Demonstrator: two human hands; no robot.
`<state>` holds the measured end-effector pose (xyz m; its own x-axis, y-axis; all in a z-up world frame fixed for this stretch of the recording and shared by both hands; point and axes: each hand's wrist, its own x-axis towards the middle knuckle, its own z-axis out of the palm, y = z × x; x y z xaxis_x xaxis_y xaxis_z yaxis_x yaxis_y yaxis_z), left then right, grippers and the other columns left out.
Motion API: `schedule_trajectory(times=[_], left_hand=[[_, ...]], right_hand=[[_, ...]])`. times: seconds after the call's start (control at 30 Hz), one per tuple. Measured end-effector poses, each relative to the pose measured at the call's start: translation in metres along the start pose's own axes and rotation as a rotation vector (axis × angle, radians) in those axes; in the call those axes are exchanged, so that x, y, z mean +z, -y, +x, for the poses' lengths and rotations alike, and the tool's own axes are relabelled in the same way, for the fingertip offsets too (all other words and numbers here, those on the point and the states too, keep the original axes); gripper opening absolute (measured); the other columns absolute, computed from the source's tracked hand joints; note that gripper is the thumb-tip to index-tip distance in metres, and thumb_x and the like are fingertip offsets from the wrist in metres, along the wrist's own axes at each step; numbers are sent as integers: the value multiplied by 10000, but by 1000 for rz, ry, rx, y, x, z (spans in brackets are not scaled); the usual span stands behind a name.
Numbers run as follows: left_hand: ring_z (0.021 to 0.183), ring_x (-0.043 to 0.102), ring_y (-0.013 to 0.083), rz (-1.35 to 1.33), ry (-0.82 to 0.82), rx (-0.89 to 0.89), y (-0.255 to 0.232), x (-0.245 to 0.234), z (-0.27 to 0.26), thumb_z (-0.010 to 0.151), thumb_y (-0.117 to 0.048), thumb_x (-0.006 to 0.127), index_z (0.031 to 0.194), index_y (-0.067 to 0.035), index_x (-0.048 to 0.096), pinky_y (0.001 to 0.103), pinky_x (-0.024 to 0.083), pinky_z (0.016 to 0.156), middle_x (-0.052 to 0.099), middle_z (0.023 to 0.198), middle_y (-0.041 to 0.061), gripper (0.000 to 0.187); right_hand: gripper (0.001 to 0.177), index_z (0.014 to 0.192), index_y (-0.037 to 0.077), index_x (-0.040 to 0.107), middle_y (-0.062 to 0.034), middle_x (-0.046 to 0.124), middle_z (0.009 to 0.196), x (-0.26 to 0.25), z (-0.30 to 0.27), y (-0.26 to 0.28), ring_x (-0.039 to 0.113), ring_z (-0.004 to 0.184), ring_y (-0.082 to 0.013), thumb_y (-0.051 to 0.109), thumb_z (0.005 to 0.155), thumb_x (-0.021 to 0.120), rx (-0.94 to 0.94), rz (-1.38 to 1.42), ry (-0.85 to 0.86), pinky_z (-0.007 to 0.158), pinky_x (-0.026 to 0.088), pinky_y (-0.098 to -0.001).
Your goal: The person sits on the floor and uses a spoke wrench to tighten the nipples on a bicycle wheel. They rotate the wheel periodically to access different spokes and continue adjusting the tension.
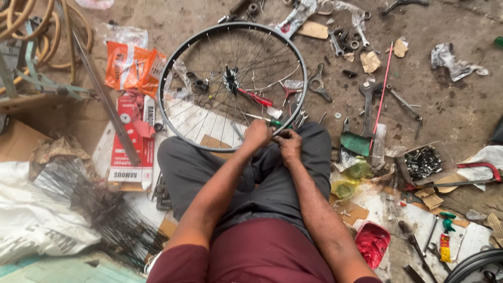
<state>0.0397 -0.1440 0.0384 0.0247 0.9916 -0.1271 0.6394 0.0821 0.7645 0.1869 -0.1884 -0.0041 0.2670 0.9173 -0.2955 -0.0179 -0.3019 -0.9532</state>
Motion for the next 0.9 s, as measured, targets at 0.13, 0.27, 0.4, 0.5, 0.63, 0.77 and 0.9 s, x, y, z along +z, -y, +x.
schedule_trajectory(times=[0.13,0.27,0.4,0.5,0.63,0.77,0.9], left_hand=[[937,712,396,274,168,189,-20,-36,-2,880,-306,712,1011,-45,690,583,460,973,749,927,172,293],[972,690,406,41,497,85,-3,-38,25,909,-297,657,1092,-72,700,497,548,807,726,1006,196,293],[903,707,337,-188,727,26,37,-8,46,933,-254,620,1058,-33,683,444,574,776,750,953,183,262],[864,684,312,86,640,76,47,12,49,1023,-323,606,1069,-39,719,435,522,798,719,966,178,309],[883,712,316,65,713,-68,47,15,55,1036,-392,584,1082,-34,713,423,538,833,752,957,192,383],[969,675,374,-137,749,12,42,-1,53,950,-287,609,1138,-34,719,484,539,843,738,1056,237,334],[990,660,341,164,552,35,18,-10,31,1039,-346,559,1182,-68,743,458,514,875,728,1083,204,363]], right_hand=[[140,898,10,749,-44,726,779,-7,4,4,601,621,-80,-30,774,800,62,84,141,572,485,-228],[96,898,0,745,-14,712,769,-6,7,14,587,631,-61,-29,812,774,1,107,190,569,468,-217],[79,896,1,747,-6,690,743,-7,4,17,555,613,-56,-18,822,767,-22,73,197,553,438,-219],[72,889,9,743,-1,685,735,-8,5,19,557,606,-53,-5,822,764,11,23,193,551,446,-221],[86,883,15,735,4,683,735,-7,3,23,546,597,-58,-6,804,762,50,17,178,539,438,-231],[96,884,11,736,-9,697,754,-8,3,25,563,616,-62,-8,799,777,59,24,199,553,454,-231],[90,884,1,741,-33,724,779,-4,6,24,589,642,-79,-6,799,771,46,-63,193,576,471,-246]])
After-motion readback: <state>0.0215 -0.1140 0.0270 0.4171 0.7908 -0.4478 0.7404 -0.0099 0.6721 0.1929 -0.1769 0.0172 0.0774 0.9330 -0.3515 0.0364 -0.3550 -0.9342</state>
